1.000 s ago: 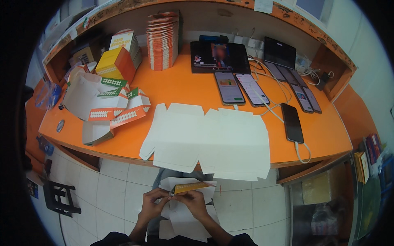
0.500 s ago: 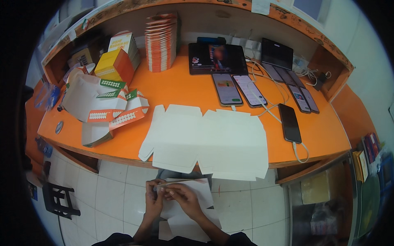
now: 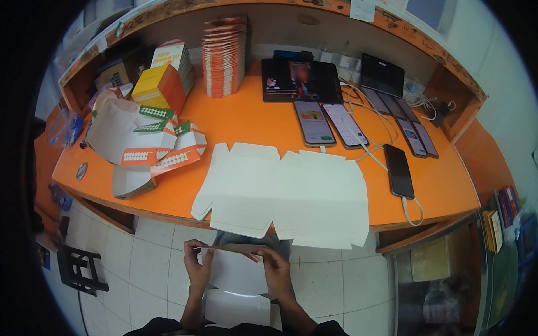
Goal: The person folds flat paperboard pieces into small rectangular boxes by hand. They fold the side flaps, tuck tabs into slots, and press edges to form each box, then place the finished boxes on the desk.
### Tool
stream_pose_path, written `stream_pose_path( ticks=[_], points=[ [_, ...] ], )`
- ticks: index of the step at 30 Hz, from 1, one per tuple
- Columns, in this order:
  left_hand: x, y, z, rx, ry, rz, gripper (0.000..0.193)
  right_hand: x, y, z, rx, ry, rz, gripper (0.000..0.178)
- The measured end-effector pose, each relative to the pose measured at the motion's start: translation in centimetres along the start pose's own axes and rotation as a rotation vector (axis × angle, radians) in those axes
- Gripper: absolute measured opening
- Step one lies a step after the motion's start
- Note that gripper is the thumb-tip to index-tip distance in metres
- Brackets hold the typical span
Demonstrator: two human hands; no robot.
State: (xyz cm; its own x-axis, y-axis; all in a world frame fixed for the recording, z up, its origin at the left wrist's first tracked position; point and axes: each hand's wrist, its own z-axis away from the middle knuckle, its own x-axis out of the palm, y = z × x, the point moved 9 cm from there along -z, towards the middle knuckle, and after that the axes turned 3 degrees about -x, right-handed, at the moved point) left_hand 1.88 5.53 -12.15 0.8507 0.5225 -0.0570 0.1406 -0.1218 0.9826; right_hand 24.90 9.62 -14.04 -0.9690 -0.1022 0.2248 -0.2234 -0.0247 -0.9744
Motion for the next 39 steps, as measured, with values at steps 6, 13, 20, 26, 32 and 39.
stream_pose_path(
  ticks=[6,13,20,26,32,39],
  points=[
    [-0.2,-1.0,0.1,-0.087,0.020,-0.005,0.022,0.6,-0.6,0.5,-0.026,-0.019,-0.084,0.019],
    [-0.9,-1.0,0.7,0.016,0.159,-0.030,0.033,0.5,0.6,0.9,0.046,-0.047,0.005,0.020],
    [3.9,5.3,5.1,0.494,-0.124,-0.432,0.038,2.1,1.3,1.4,-0.025,-0.162,0.059,0.018],
    [5.9,2.6,5.0,0.212,-0.192,0.040,0.028,2.5,-0.4,1.8,-0.162,-0.196,0.291,0.019],
    [4.3,-1.0,4.7,-0.112,-0.010,0.473,0.013,2.5,0.0,1.4,-0.149,-0.171,0.229,0.012],
    [3.8,-1.9,4.2,-0.095,-0.237,0.228,0.009,0.7,3.9,1.0,0.180,-0.109,0.314,0.013]
  ],
)
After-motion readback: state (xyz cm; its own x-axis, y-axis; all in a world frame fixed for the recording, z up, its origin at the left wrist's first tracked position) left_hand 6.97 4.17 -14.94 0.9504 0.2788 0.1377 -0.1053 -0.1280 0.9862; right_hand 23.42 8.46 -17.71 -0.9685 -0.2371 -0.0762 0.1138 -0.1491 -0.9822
